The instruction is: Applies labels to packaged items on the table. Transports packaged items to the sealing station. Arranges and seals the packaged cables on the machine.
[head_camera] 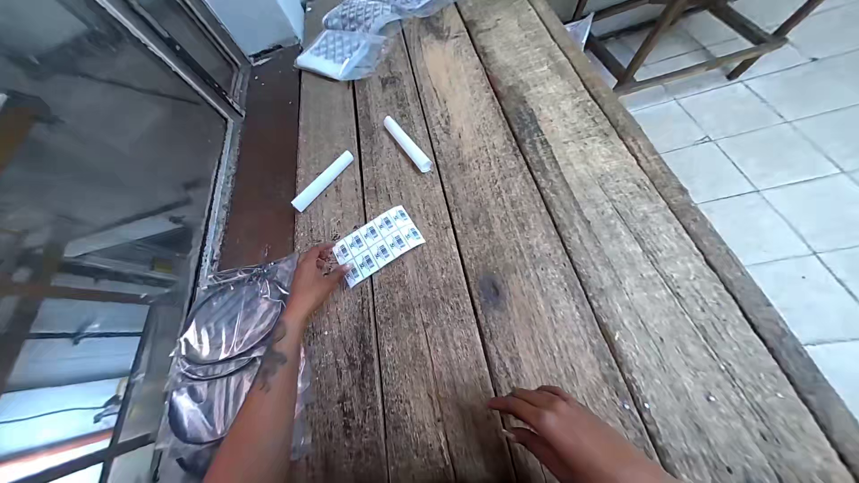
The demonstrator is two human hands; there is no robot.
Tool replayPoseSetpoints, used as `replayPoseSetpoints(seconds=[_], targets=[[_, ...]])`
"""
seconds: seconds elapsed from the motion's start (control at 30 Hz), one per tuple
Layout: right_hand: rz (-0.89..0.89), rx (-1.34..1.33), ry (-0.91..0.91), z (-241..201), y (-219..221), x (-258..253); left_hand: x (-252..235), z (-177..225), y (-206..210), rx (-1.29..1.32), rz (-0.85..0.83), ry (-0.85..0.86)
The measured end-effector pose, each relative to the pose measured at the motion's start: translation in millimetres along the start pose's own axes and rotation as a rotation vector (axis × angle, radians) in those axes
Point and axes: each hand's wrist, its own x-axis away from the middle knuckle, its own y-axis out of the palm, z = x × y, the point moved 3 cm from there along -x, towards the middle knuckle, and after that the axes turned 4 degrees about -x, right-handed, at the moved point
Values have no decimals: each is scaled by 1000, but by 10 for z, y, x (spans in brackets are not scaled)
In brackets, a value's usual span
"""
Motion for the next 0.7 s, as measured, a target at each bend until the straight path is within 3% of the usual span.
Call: replayPoseSetpoints(seconds=[0.07,0.13,0.27,0.37,0.47,0.57,0.7], targets=[[-11,13,40,126,-86,-105,-309,-239,172,-49,82,-101],[22,56,37,184,-182,-286,-454,-253,253,-80,59,-137],[208,-2,-6,162,-340,-789,-260,63,198,25,-46,75],[432,-306,74,274,-390,-1052,336,415,4,213,-71,277],[272,-836,205,272,-375,-1059,941,649,-71,356,-86,459],[201,-1047,298,99,-198,-768,1370,633,-1,387,-72,354],[462,-998,428,-34,-31,-341,1878,500,159,761,-121,137]])
